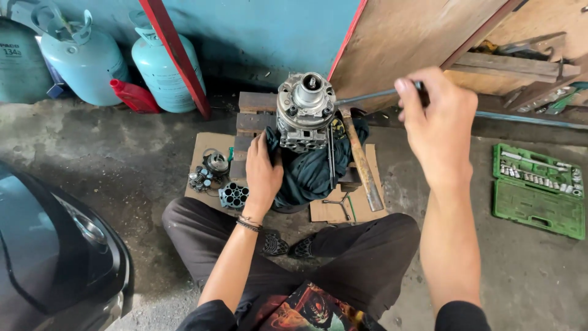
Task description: Disassembling and inspecting an automotive AC compressor using a hammer and screwdriver
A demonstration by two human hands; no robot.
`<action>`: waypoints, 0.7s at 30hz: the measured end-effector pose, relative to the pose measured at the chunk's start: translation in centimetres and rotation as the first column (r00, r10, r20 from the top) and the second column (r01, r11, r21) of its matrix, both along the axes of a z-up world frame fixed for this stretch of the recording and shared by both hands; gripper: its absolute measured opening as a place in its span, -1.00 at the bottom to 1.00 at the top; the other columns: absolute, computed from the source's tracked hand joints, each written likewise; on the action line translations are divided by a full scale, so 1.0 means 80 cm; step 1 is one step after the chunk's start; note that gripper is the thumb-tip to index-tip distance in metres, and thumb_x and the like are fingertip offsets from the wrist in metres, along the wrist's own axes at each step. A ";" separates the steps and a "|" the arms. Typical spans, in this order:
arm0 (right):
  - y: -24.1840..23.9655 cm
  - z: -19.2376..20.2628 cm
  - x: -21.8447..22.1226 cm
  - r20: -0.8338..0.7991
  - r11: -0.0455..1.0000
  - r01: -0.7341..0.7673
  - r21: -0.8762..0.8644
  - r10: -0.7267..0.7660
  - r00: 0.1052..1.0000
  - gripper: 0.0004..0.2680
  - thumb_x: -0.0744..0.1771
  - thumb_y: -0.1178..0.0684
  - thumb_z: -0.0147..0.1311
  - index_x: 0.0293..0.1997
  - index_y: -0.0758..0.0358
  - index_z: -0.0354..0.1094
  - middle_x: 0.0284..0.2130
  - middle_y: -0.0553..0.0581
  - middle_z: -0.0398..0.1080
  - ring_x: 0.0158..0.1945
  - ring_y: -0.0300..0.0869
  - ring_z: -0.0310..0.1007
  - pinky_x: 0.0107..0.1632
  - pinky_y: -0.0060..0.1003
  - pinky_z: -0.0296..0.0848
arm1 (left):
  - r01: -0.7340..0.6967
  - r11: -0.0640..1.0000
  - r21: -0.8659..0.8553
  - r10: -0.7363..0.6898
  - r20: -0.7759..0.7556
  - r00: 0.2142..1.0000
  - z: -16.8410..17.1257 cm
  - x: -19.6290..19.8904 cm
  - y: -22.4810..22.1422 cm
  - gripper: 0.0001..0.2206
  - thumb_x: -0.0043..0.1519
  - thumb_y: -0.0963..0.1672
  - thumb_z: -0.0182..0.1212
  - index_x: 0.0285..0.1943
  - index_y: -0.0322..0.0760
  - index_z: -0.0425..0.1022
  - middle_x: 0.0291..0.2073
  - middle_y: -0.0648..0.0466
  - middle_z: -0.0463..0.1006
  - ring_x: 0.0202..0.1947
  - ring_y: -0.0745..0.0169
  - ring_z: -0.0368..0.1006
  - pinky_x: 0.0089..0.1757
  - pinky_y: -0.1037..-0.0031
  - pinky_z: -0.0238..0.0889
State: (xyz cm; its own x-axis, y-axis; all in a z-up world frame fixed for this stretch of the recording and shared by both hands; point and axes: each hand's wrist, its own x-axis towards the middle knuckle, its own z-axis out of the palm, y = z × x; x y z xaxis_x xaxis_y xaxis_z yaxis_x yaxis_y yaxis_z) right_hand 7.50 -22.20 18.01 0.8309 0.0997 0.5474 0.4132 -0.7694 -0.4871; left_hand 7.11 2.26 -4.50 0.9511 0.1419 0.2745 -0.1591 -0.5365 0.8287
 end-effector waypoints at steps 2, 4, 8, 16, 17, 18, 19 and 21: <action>0.010 0.013 0.015 0.014 0.997 0.003 -0.082 -0.002 1.000 -0.93 0.48 0.27 0.20 -0.13 0.44 0.48 -0.51 0.18 0.47 -0.52 -0.14 0.51 -0.43 -0.32 0.45 | 0.020 0.999 0.030 -0.020 -0.004 1.000 -0.003 0.002 0.000 -0.49 0.28 -0.28 0.11 0.44 -0.51 0.11 0.15 -0.29 0.30 0.16 -0.38 0.33 0.16 -0.08 0.23; 0.022 0.025 0.025 0.086 0.986 -0.063 -0.152 0.077 0.993 -0.96 0.44 0.35 0.20 -0.14 0.56 0.45 -0.54 0.14 0.42 -0.59 -0.19 0.35 -0.48 -0.34 0.26 | -0.062 0.994 0.091 0.050 0.126 0.991 -0.016 0.006 -0.002 -0.47 0.14 -0.25 0.15 0.36 -0.46 0.24 0.18 -0.19 0.42 0.12 -0.24 0.38 0.10 0.20 0.26; 0.027 0.031 0.053 0.110 0.962 -0.058 -0.266 0.090 0.990 -0.95 0.41 0.33 0.25 -0.12 0.58 0.50 -0.59 0.19 0.41 -0.63 -0.13 0.30 -0.47 -0.29 0.28 | -0.048 0.993 0.108 0.036 0.114 0.993 -0.022 0.007 -0.002 -0.44 0.13 -0.24 0.16 0.37 -0.49 0.21 0.18 -0.22 0.40 0.12 -0.25 0.36 0.12 0.18 0.23; 0.042 0.055 0.082 0.010 0.894 -0.103 -0.437 0.120 0.993 -0.91 0.40 0.25 0.25 -0.13 0.55 0.53 -0.48 0.33 0.50 -0.60 0.03 0.41 -0.39 -0.10 0.41 | -0.056 0.993 0.107 0.041 0.135 0.990 -0.015 0.005 -0.003 -0.45 0.14 -0.24 0.19 0.37 -0.48 0.23 0.17 -0.19 0.41 0.09 -0.21 0.36 0.10 0.21 0.24; 0.047 0.058 0.082 0.012 0.894 -0.102 -0.437 0.119 0.993 -0.91 0.40 0.25 0.25 -0.13 0.55 0.53 -0.48 0.33 0.50 -0.60 0.03 0.41 -0.39 -0.10 0.41 | -0.056 0.993 0.107 0.041 0.137 0.990 -0.015 0.006 -0.003 -0.45 0.14 -0.24 0.19 0.37 -0.48 0.23 0.17 -0.19 0.41 0.09 -0.21 0.36 0.10 0.21 0.24; 0.052 0.061 0.083 -0.008 0.885 -0.129 -0.448 0.141 0.990 -0.90 0.39 0.24 0.25 -0.12 0.54 0.55 -0.49 0.33 0.49 -0.61 0.03 0.41 -0.39 -0.09 0.42 | -0.060 0.992 0.109 0.045 0.136 0.990 -0.015 0.007 -0.003 -0.46 0.15 -0.23 0.19 0.36 -0.48 0.23 0.16 -0.19 0.41 0.09 -0.21 0.37 0.10 0.21 0.25; 0.056 0.063 0.083 -0.031 0.875 -0.158 -0.457 0.162 0.986 -0.90 0.38 0.23 0.24 -0.12 0.53 0.56 -0.50 0.34 0.49 -0.61 0.04 0.41 -0.39 -0.09 0.43 | -0.064 0.992 0.111 0.049 0.134 0.990 -0.016 0.006 -0.003 -0.47 0.17 -0.22 0.19 0.36 -0.49 0.23 0.16 -0.20 0.41 0.09 -0.20 0.38 0.09 0.21 0.26; 0.065 0.067 0.080 -0.031 0.871 -0.174 -0.459 0.180 0.983 -0.89 0.36 0.23 0.24 -0.08 0.52 0.56 -0.52 0.36 0.46 -0.62 0.10 0.38 -0.38 -0.04 0.41 | -0.058 0.992 0.109 0.044 0.127 0.991 -0.016 0.005 -0.003 -0.46 0.16 -0.22 0.19 0.36 -0.49 0.23 0.16 -0.20 0.41 0.09 -0.21 0.37 0.10 0.21 0.25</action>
